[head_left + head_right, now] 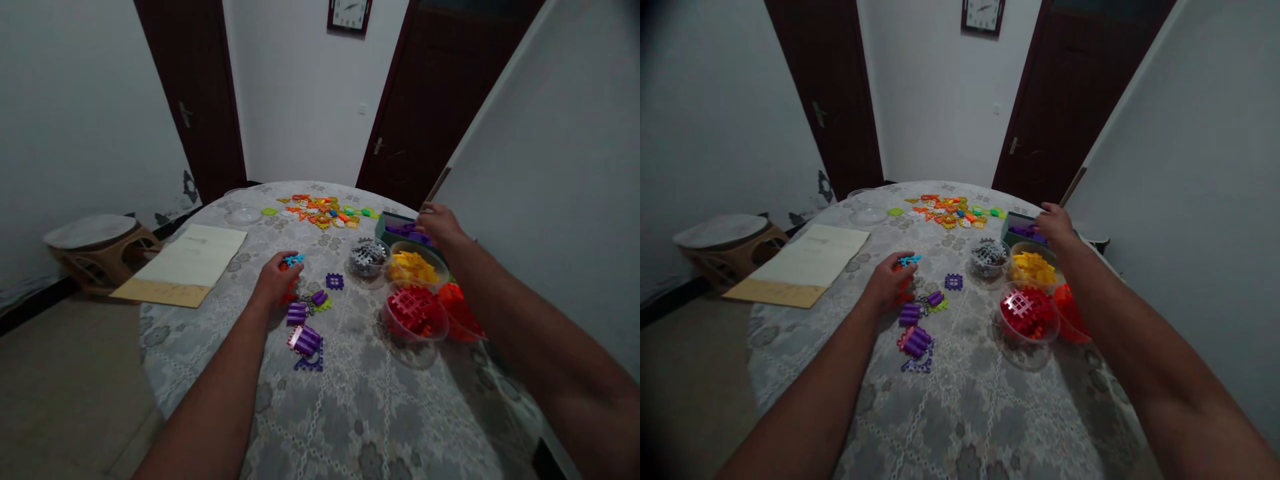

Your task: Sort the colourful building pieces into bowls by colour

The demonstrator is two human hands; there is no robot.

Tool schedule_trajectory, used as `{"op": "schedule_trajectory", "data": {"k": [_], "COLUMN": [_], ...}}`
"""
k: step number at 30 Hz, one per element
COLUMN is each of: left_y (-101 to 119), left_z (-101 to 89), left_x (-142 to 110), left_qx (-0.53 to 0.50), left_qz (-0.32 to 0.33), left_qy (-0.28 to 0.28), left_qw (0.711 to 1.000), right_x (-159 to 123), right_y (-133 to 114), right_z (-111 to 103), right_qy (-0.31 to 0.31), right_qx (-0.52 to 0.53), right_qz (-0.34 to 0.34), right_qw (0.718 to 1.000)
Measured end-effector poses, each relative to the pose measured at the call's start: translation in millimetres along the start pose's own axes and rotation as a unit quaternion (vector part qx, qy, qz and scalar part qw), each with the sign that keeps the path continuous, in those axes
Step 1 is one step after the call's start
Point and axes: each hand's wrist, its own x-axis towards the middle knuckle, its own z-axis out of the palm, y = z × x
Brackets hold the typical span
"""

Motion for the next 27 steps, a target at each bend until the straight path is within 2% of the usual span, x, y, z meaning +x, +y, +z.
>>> {"op": "schedule_trajectory", "data": {"k": [1,3,5,6,7,9,11,14,17,22,27], "left_y": [0.6,0.7,-0.1,-0.4,-0.8,-1.2,-1.5,-2.4,-4.2,-7.2,-9.1], "left_z": [-2.1,-5.4,-8.1,-9.4,-10.6,-12.7,-14.3,-15.9,-17.6,-17.7,-11.5], "left_x": [0.4,0.7,0.8,0.9,1.1,1.5,2.1,2.8,3.0,1.7,0.6], "left_qx": [-0.054,-0.159,-0.246,-0.283,-0.314,-0.359,-0.388,-0.416,-0.426,-0.410,-0.359], "left_qz": [-0.021,-0.057,-0.090,-0.108,-0.126,-0.161,-0.187,-0.201,-0.203,-0.158,-0.130], "left_qy": [0.008,0.014,0.005,0.000,-0.004,-0.007,-0.008,-0.014,-0.031,-0.076,-0.095], "left_qw": [0.998,0.986,0.965,0.953,0.941,0.919,0.902,0.887,0.881,0.895,0.919], "right_x": [-11.2,-43.2,-84.9,-107.2,-129.0,-167.5,-194.3,-212.1,-213.4,-208.6,-216.4], "right_y": [-5.0,-17.9,-31.9,-38.1,-43.0,-48.2,-47.1,-38.7,-29.4,-19.9,-18.4], "right_z": [4.9,15.5,28.3,36.1,45.1,66.3,89.2,117.5,131.8,134.0,121.8], "right_qy": [-0.048,-0.189,-0.326,-0.374,-0.395,-0.406,-0.393,-0.357,-0.325,-0.292,-0.287], "right_qx": [0.009,0.006,-0.062,-0.121,-0.183,-0.305,-0.383,-0.427,-0.448,-0.462,-0.444], "right_qz": [-0.017,-0.067,-0.142,-0.189,-0.242,-0.299,-0.284,-0.237,-0.210,-0.196,-0.218], "right_qw": [0.999,0.980,0.933,0.900,0.867,0.808,0.786,0.796,0.806,0.814,0.821]}}
